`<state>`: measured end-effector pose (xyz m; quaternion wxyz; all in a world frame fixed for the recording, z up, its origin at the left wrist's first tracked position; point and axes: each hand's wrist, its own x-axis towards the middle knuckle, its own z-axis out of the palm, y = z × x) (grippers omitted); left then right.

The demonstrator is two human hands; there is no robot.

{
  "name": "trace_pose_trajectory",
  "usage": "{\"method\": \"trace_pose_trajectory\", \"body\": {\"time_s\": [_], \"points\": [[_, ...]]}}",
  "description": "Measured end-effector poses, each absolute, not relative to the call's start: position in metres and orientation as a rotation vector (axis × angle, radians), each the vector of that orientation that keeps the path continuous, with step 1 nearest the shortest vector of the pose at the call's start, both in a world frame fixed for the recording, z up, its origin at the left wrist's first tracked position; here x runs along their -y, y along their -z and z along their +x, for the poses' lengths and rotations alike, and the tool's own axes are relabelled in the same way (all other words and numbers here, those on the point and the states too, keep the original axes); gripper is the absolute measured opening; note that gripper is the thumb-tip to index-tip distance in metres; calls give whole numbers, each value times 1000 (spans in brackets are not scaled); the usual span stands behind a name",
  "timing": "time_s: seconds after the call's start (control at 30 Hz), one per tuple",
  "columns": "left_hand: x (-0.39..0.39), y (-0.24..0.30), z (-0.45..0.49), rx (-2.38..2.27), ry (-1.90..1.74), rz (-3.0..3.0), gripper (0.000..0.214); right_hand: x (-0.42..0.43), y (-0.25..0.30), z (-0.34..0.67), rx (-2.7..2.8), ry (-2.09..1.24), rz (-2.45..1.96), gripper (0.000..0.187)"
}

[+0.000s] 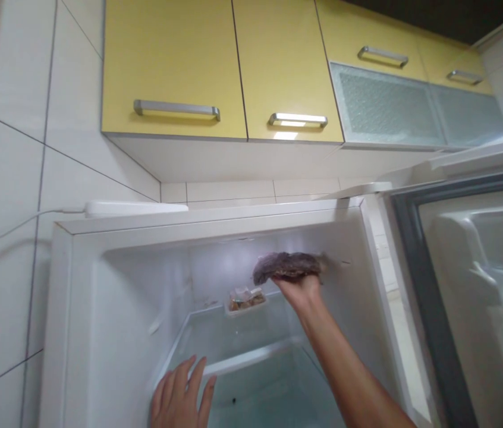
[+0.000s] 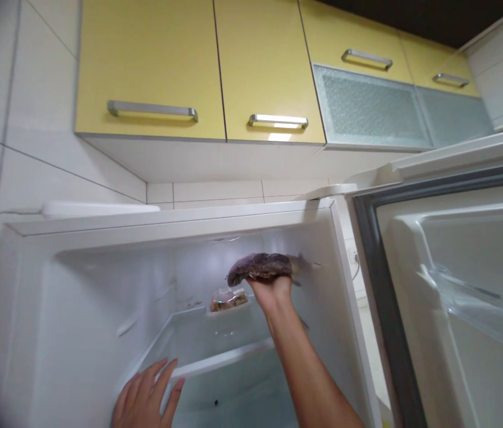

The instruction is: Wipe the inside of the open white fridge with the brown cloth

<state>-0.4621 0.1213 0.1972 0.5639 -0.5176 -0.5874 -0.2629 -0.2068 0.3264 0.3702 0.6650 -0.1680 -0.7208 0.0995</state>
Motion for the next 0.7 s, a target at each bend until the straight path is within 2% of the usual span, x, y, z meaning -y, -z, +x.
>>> {"method": "trace_pose_trajectory", "body": {"time_s": [0.07, 0.2, 0.3, 0.4, 0.47, 0.57, 0.7], "points": [[-118, -201, -456, 1400, 612, -1232, 33, -300, -387, -186, 1560, -372, -238, 68], [-114, -206, -449, 1446, 602, -1257, 32, -256, -438, -156, 1697, -275, -371, 56], [-113, -207, -448, 1459, 605, -1250, 32, -241, -469, -152, 1532, -757, -234, 59], [-113, -206, -448, 1427, 600, -1245, 33, -248, -482, -163, 958, -1338, 119, 57], [-113, -205, -448, 1395, 594, -1238, 33, -264, -482, -176, 660, -1526, 263, 56], [-115, -203, -448, 1361, 585, -1209, 32, -300, -479, -199, 561, -1547, 213, 65], [-119, -200, -452, 1304, 551, -1158, 31, -351, -479, -234, 752, -1304, 7, 72]]}}
